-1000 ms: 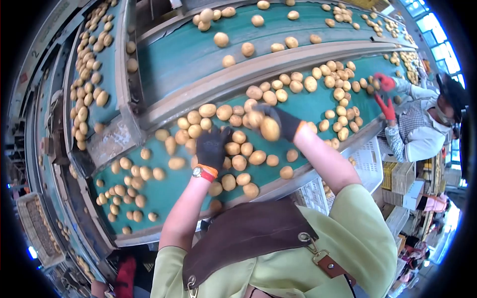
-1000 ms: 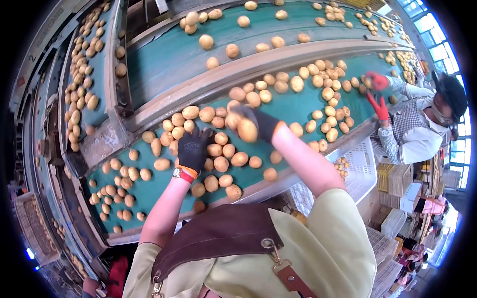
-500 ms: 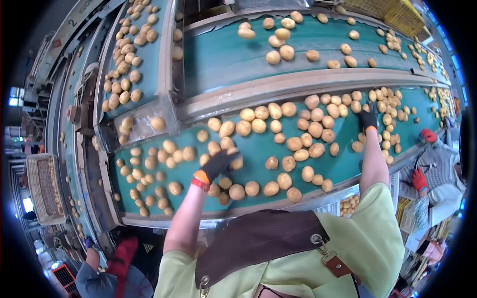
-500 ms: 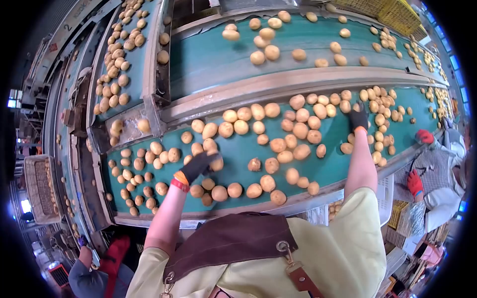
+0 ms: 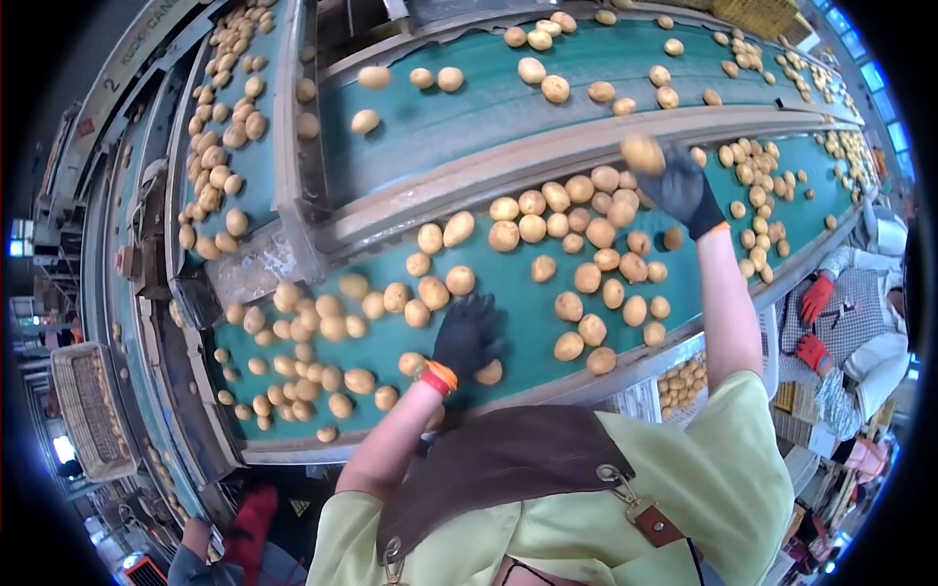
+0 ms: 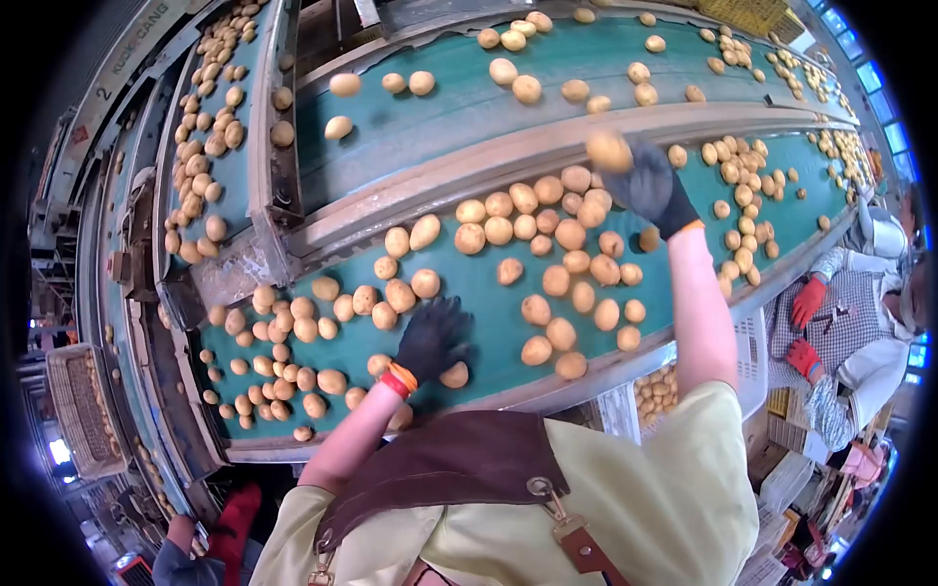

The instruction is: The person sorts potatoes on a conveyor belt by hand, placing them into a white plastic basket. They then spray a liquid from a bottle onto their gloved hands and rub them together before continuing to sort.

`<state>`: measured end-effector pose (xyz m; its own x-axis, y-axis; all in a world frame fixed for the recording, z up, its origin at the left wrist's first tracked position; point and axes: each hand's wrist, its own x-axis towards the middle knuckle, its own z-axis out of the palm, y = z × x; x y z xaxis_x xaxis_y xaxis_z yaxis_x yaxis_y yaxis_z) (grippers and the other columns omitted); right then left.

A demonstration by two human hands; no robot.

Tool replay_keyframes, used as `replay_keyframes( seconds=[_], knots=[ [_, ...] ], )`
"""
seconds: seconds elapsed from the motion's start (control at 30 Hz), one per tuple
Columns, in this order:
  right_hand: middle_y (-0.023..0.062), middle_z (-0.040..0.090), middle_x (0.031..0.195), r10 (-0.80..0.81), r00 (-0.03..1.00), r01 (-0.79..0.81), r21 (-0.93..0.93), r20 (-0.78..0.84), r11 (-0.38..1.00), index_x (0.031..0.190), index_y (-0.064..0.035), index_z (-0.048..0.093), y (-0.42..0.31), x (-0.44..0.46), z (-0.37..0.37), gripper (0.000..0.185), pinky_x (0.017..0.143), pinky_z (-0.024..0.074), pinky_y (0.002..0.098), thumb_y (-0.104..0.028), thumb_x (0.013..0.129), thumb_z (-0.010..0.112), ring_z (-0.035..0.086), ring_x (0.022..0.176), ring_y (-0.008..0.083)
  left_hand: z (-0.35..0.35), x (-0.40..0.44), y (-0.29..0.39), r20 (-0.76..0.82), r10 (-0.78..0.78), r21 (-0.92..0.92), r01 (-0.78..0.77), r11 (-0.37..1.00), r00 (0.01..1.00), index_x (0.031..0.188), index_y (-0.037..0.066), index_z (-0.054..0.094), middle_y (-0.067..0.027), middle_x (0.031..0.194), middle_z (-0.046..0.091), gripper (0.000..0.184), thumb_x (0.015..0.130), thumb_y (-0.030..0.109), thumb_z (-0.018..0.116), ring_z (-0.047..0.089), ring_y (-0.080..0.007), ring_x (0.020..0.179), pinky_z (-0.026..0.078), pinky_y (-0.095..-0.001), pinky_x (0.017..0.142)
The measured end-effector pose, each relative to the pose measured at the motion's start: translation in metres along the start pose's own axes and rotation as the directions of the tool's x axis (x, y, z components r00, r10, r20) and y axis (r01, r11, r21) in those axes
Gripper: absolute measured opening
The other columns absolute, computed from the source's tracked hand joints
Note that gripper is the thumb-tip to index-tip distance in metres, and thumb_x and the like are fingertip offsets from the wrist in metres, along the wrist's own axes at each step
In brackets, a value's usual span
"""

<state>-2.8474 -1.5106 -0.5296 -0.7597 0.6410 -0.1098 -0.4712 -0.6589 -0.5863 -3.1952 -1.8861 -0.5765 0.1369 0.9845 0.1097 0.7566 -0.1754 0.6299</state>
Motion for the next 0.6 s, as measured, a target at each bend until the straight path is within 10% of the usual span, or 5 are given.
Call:
replay_keyframes(
  seconds=[0.1, 0.17, 0.23, 0.27, 0.6],
  knots=[
    [0.0139, 0.058, 0.142, -0.145, 0.973, 0.100, -0.238, -0.180, 0.966, 0.144, -0.0097, 0.051, 0.028, 0.022, 0.034, 0.044, 0.107, 0.0479, 0.0410, -0.034, 0.108, 0.047, 0.059, 0.127, 0.0297, 0.007, -0.040, 0.011, 0.051, -0.106, 0.090, 0.102, 0.991, 0.993, 0.133, 0.010, 0.065, -0.0182, 0.147, 0.055, 0.051, 0.087, 0.032, 0.074, 0.045, -0.0420, 0.140, 0.031, -0.0561, 0.118],
    [0.0174, 0.057, 0.142, -0.249, 0.953, -0.070, -0.926, -0.171, 0.371, 0.140, -0.0125, 0.056, 0.070, 0.032, 0.028, 0.051, 0.106, 0.0477, 0.0450, -0.038, 0.095, 0.060, 0.059, 0.125, 0.0351, 0.006, -0.071, -0.001, 0.028, -0.166, 0.119, 0.162, 0.980, 0.986, 0.134, 0.011, 0.064, -0.0172, 0.148, 0.054, 0.054, 0.086, 0.033, 0.074, 0.044, -0.0421, 0.141, 0.031, -0.0561, 0.118],
    [0.0210, 0.056, 0.141, -0.291, 0.955, -0.207, -0.818, -0.050, -0.537, 0.135, -0.0152, 0.062, 0.119, 0.047, 0.016, 0.060, 0.105, 0.0475, 0.0491, -0.041, 0.082, 0.072, 0.058, 0.124, 0.0405, 0.003, -0.102, -0.019, -0.030, -0.233, 0.109, 0.235, 0.966, 0.972, 0.133, 0.011, 0.065, -0.0152, 0.148, 0.055, 0.055, 0.085, 0.037, 0.074, 0.045, -0.0414, 0.140, 0.032, -0.0568, 0.117],
    [0.0183, 0.055, 0.144, -0.405, 0.909, -0.209, -0.727, 0.103, -0.654, 0.136, -0.0158, 0.061, 0.137, 0.052, 0.014, 0.062, 0.104, 0.0471, 0.0499, -0.043, 0.081, 0.071, 0.058, 0.126, 0.0390, -0.007, -0.113, -0.015, -0.046, -0.262, 0.113, 0.266, 0.957, 0.964, 0.133, 0.011, 0.065, -0.0152, 0.148, 0.055, 0.055, 0.085, 0.037, 0.074, 0.045, -0.0414, 0.140, 0.032, -0.0568, 0.117],
    [0.0235, 0.059, 0.142, -0.437, 0.854, -0.499, -0.678, -0.282, -0.539, 0.154, -0.0116, 0.043, 0.116, 0.062, -0.028, 0.083, 0.105, 0.0463, 0.0501, -0.062, 0.090, 0.060, 0.056, 0.129, 0.0437, -0.046, -0.206, -0.018, -0.314, -0.394, 0.235, 0.473, 0.849, 0.864, 0.125, 0.010, 0.069, -0.0151, 0.138, 0.061, 0.044, 0.085, 0.027, 0.075, 0.052, -0.0405, 0.133, 0.036, -0.0542, 0.116]
  ],
)
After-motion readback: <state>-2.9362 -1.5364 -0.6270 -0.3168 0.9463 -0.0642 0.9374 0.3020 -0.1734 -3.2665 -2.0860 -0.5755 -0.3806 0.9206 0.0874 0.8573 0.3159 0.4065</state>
